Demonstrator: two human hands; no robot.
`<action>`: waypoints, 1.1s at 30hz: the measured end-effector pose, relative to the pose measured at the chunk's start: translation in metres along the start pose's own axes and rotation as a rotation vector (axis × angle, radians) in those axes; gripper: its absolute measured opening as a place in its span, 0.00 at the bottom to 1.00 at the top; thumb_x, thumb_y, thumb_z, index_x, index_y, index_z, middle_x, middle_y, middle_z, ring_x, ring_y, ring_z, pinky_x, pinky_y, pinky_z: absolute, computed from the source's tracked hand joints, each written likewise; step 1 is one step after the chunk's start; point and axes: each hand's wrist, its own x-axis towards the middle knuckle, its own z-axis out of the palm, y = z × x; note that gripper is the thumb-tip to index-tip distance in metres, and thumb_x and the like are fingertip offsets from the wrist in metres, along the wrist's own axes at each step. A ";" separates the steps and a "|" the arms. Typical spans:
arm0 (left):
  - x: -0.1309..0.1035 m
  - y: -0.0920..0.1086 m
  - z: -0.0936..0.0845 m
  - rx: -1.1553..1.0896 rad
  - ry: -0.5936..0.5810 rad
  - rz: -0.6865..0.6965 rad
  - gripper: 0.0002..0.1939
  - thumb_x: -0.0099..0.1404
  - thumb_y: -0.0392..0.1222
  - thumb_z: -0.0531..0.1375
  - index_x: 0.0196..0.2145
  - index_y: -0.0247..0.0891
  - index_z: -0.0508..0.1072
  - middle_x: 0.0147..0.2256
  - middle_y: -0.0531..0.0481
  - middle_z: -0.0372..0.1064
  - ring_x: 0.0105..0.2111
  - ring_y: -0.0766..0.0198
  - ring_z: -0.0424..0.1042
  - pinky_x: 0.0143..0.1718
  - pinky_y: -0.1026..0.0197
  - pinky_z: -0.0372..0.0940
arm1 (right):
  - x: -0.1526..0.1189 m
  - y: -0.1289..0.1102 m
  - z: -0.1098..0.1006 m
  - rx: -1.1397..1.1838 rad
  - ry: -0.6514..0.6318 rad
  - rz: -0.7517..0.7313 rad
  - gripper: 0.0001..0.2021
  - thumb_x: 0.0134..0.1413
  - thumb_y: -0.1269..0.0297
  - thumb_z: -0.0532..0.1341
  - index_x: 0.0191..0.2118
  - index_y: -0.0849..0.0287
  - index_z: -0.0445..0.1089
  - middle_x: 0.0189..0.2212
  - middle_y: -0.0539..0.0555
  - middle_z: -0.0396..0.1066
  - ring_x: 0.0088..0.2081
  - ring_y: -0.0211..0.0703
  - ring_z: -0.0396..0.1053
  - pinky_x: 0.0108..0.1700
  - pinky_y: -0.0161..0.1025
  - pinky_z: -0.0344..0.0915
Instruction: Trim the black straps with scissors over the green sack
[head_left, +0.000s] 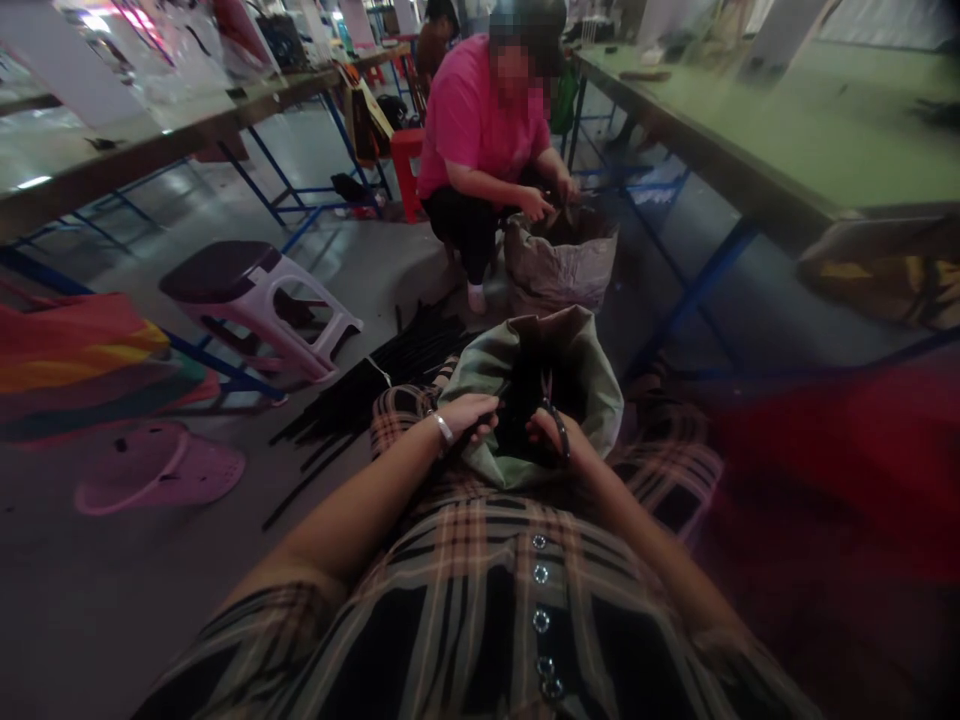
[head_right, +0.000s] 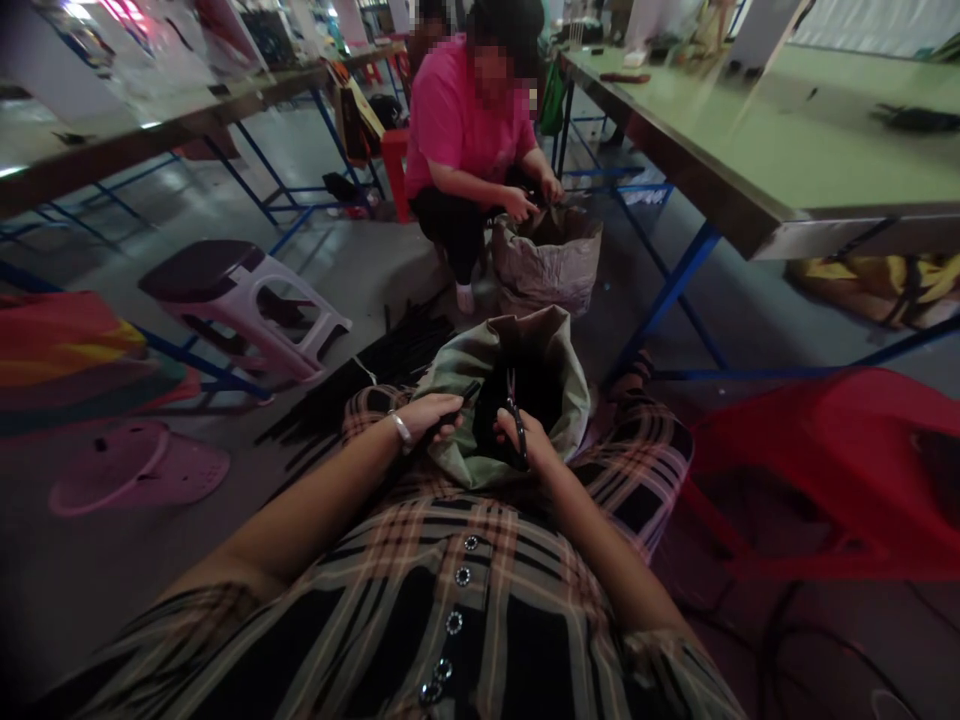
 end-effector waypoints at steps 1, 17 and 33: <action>0.003 -0.001 0.000 0.024 0.015 0.001 0.16 0.62 0.52 0.57 0.37 0.37 0.62 0.22 0.56 0.63 0.14 0.75 0.57 0.12 0.73 0.50 | 0.003 0.009 0.002 -0.056 -0.007 -0.020 0.24 0.52 0.43 0.55 0.38 0.61 0.68 0.36 0.59 0.73 0.32 0.43 0.71 0.30 0.35 0.64; 0.030 -0.002 0.019 0.476 0.043 0.114 0.15 0.63 0.39 0.55 0.47 0.35 0.69 0.20 0.57 0.61 0.12 0.75 0.54 0.13 0.70 0.48 | 0.005 0.040 0.005 -0.329 -0.157 -0.059 0.26 0.53 0.39 0.52 0.33 0.60 0.69 0.26 0.52 0.70 0.28 0.39 0.66 0.32 0.35 0.63; 0.052 -0.019 0.020 0.532 0.013 0.050 0.17 0.61 0.42 0.57 0.47 0.38 0.71 0.17 0.58 0.60 0.12 0.74 0.53 0.15 0.70 0.48 | 0.009 0.055 0.021 -0.357 0.024 0.118 0.14 0.52 0.58 0.54 0.21 0.59 0.67 0.18 0.52 0.68 0.21 0.40 0.66 0.24 0.34 0.59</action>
